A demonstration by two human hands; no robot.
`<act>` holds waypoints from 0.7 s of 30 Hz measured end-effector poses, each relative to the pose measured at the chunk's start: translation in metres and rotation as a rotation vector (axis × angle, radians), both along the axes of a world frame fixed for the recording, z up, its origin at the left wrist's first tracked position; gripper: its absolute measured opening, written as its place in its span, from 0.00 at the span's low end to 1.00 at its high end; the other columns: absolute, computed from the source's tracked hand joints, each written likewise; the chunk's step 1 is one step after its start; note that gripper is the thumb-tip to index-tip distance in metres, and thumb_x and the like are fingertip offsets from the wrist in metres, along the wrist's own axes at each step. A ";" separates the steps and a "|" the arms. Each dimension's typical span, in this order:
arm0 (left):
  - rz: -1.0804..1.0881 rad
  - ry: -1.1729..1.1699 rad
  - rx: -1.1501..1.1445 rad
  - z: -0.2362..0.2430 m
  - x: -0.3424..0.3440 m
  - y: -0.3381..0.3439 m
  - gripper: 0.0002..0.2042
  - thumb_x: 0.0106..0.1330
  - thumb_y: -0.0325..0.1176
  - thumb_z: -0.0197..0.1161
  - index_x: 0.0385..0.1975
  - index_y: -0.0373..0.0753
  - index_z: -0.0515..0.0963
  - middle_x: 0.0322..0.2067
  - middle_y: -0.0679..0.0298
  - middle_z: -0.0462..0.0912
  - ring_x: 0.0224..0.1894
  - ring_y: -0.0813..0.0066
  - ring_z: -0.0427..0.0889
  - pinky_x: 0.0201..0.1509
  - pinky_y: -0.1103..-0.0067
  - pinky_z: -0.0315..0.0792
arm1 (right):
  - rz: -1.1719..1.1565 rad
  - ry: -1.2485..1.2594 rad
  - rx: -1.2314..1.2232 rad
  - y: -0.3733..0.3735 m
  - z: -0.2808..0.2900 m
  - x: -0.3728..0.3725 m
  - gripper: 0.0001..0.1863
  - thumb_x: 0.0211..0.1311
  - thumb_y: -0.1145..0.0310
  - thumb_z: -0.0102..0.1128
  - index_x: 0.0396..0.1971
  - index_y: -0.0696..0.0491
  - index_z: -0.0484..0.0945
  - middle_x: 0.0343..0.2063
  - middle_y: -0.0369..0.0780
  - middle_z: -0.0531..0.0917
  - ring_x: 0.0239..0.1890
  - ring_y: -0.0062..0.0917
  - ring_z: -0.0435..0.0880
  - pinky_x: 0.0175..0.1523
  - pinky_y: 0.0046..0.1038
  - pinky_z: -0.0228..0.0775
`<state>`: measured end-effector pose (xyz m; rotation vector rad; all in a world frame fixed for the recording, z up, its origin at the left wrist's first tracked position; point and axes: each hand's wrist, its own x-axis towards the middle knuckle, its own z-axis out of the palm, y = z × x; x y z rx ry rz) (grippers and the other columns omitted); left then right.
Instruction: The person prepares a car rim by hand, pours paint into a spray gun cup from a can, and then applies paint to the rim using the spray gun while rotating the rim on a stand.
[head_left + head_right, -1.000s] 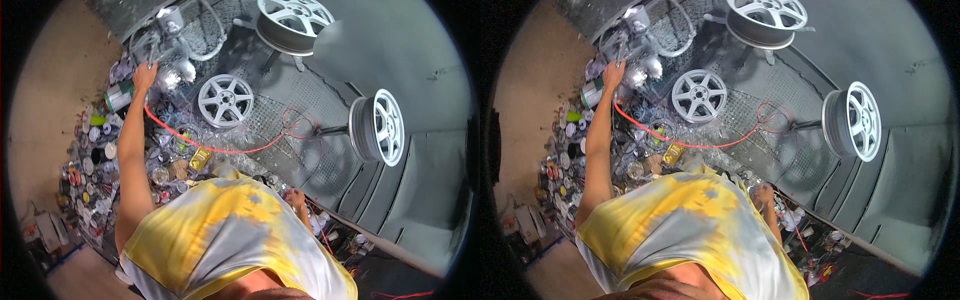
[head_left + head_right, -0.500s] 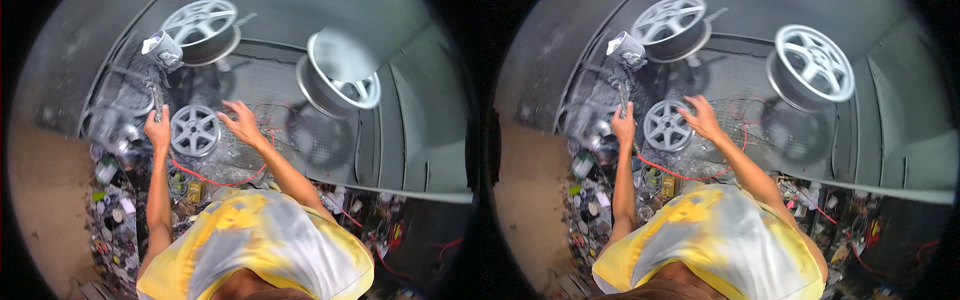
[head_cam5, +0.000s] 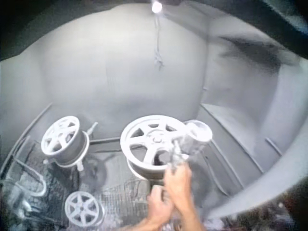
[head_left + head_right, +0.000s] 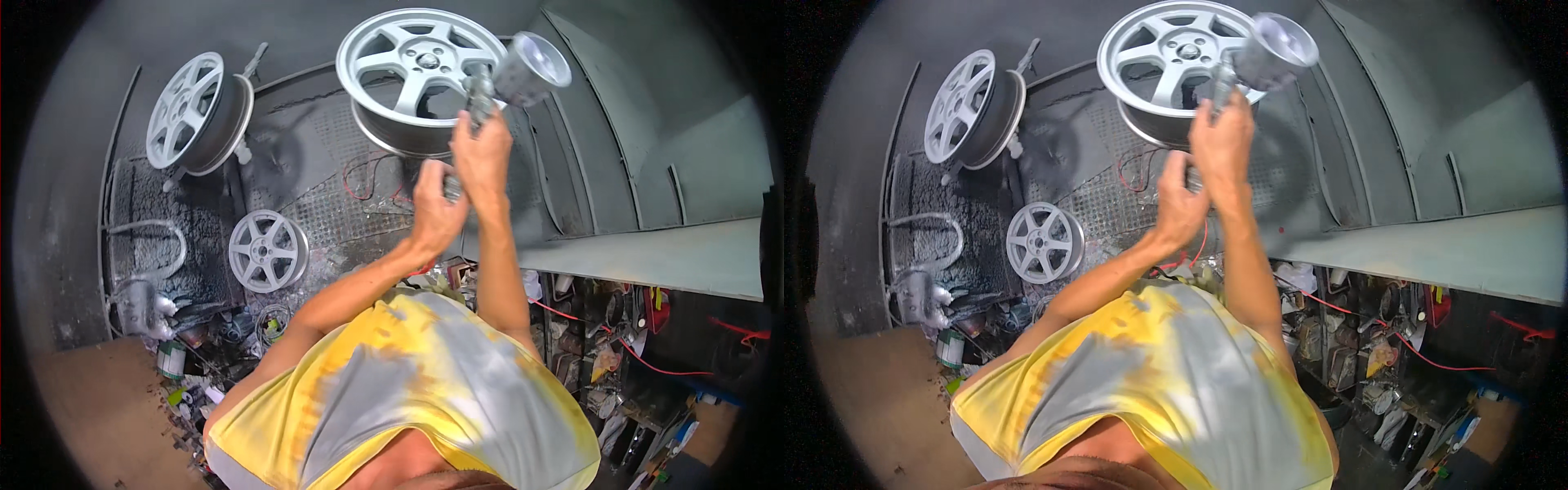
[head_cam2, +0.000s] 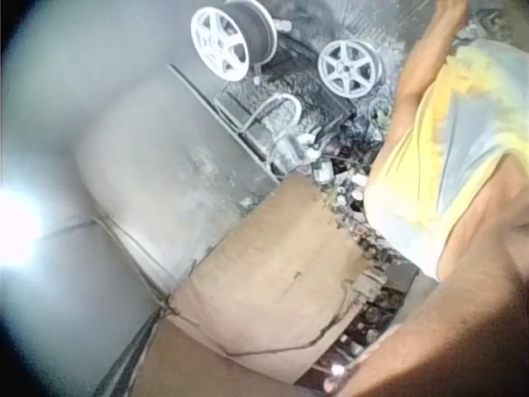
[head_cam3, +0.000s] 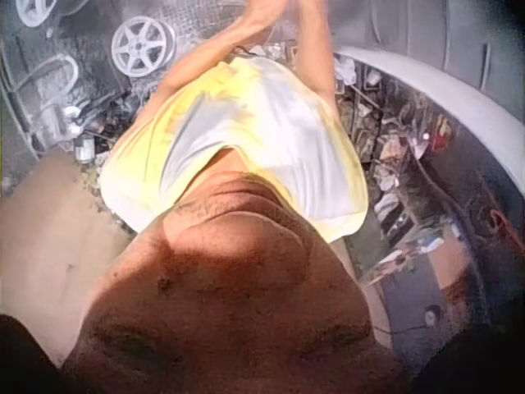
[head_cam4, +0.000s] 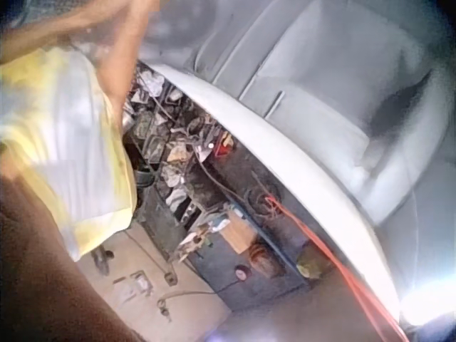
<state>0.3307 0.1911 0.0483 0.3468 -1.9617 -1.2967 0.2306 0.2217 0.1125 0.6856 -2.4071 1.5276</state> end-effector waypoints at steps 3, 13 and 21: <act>-0.277 -0.061 -0.050 -0.003 -0.017 0.014 0.14 0.66 0.31 0.70 0.41 0.30 0.74 0.36 0.50 0.74 0.33 0.58 0.75 0.38 0.64 0.70 | 0.002 -0.296 -0.155 0.045 0.006 -0.019 0.15 0.75 0.65 0.61 0.50 0.62 0.80 0.31 0.44 0.86 0.23 0.31 0.85 0.30 0.34 0.77; -0.378 -0.133 -0.402 -0.003 -0.107 -0.143 0.08 0.70 0.31 0.68 0.41 0.33 0.83 0.41 0.53 0.82 0.45 0.54 0.84 0.52 0.65 0.77 | 0.083 -0.503 -0.186 0.043 -0.030 -0.050 0.17 0.78 0.58 0.61 0.51 0.58 0.83 0.37 0.38 0.87 0.29 0.16 0.83 0.23 0.21 0.72; -0.329 -0.197 -0.747 -0.028 -0.194 -0.267 0.15 0.72 0.36 0.66 0.54 0.37 0.81 0.57 0.52 0.78 0.63 0.49 0.76 0.68 0.56 0.70 | 0.069 -0.593 -0.094 -0.031 -0.014 -0.101 0.18 0.76 0.58 0.63 0.47 0.60 0.84 0.34 0.38 0.88 0.27 0.17 0.83 0.22 0.22 0.72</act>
